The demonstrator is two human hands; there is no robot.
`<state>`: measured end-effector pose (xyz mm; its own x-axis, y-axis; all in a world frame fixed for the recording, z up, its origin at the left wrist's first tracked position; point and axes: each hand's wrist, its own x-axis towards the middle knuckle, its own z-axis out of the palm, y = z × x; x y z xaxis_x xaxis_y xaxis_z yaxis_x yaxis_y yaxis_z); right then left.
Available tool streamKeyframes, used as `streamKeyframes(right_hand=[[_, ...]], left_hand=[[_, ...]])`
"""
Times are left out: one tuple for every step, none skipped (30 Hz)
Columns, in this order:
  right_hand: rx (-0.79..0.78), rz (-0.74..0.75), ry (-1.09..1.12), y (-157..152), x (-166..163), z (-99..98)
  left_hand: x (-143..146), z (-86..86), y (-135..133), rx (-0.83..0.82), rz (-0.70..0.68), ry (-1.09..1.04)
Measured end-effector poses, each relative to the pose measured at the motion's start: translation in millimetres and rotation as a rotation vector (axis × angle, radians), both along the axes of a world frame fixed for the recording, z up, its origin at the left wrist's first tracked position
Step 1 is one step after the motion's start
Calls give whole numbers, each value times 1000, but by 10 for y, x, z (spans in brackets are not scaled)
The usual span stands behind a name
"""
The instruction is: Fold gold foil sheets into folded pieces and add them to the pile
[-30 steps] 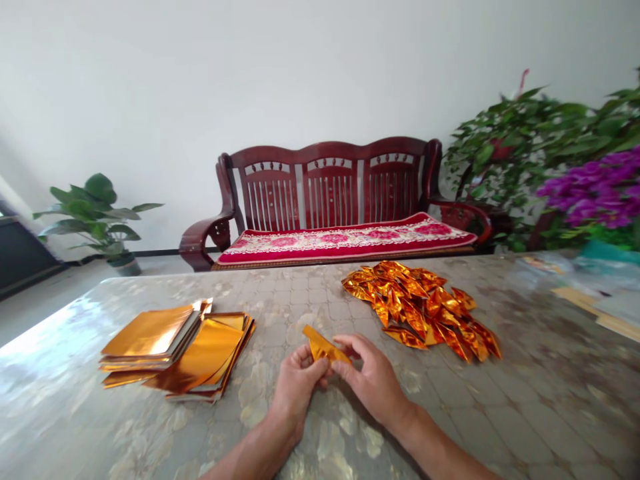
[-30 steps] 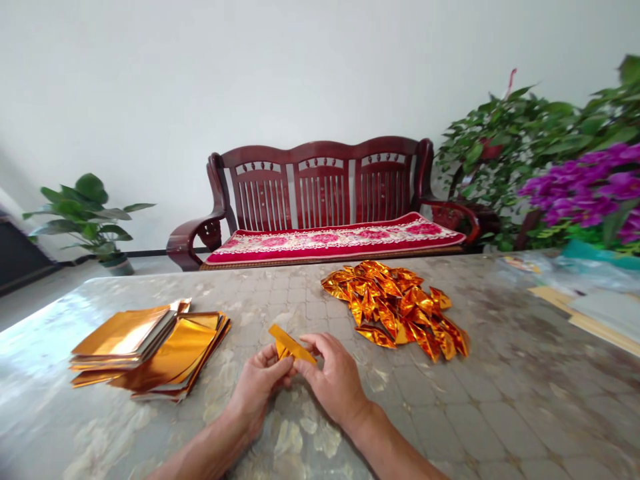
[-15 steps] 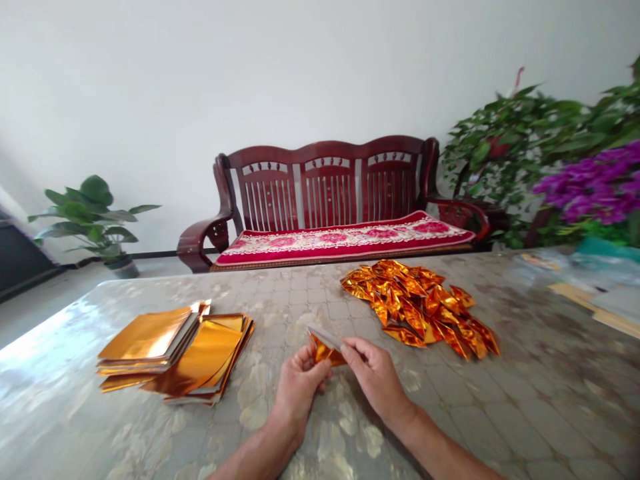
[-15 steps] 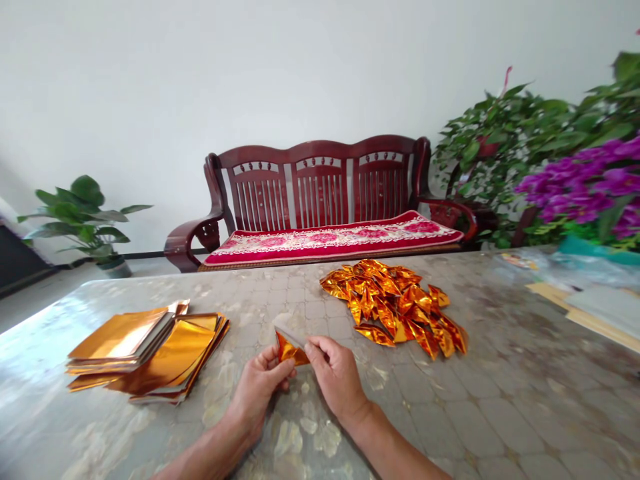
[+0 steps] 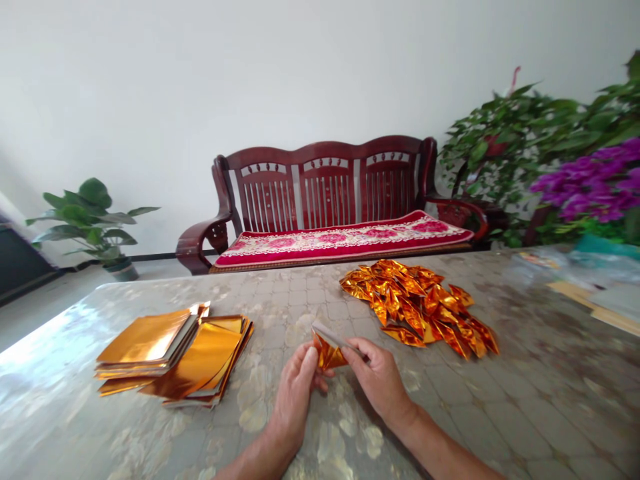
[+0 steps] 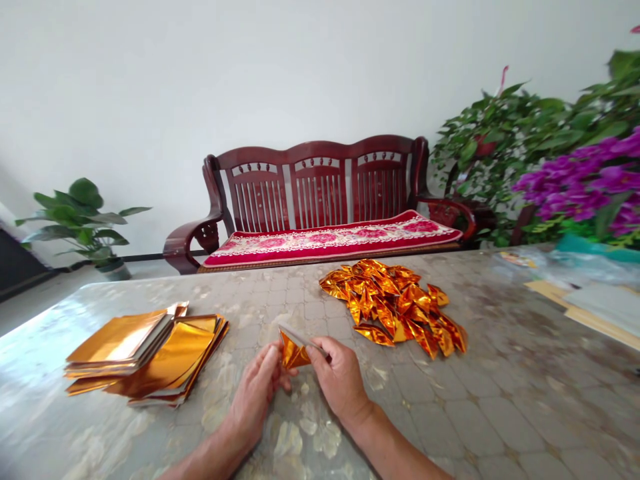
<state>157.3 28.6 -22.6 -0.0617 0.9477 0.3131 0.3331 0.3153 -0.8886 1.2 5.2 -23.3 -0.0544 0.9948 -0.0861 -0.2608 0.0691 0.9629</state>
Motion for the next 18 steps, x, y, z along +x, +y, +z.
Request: streamKeyframes(right_hand=[[9,2,-2,-3,0,2],[23,3,-7,-5,0,3],[42,1,-15,-7,-1,5],[62,-4,-25,-8,-2,5],[83,-12,-35,-9,-3,6],[103,-18,-45,-11,-4,5],[125,-20,-54,-14,-4,5],[153,-17,-60,-19,-3,6],[188,-9,-66,-26,-2,7],[230,3,-71,-35,1,10],[277,21,-76,-46,4,13],[324,44,-84,-57,9,18],[369,66,-93,-68,14,23],[411,88,-108,-78,21,28],[452,107,-126,-86,29,33],[491,119,-148,-92,37,37],[527,125,-173,-96,45,42],[558,125,-199,-97,53,46]], left_hand=[[-10,-12,-1,7,0,9],[-17,-21,0,13,-1,22],[-21,-28,4,16,-7,38],[-23,-32,9,18,-17,58],[-22,-32,14,21,-31,81],[-19,-30,21,23,-41,103],[-16,-27,26,26,-43,119],[-12,-22,30,29,-41,131],[-9,-18,33,30,-35,138],[-6,-15,34,28,-27,141],[-3,-12,34,26,-21,137],[-1,-10,33,24,-17,128],[0,-8,31,23,-14,118],[1,-8,30,21,-9,108],[2,-8,28,19,0,100],[2,-9,27,15,13,94],[1,-12,26,11,27,89],[0,-16,25,9,39,86]])
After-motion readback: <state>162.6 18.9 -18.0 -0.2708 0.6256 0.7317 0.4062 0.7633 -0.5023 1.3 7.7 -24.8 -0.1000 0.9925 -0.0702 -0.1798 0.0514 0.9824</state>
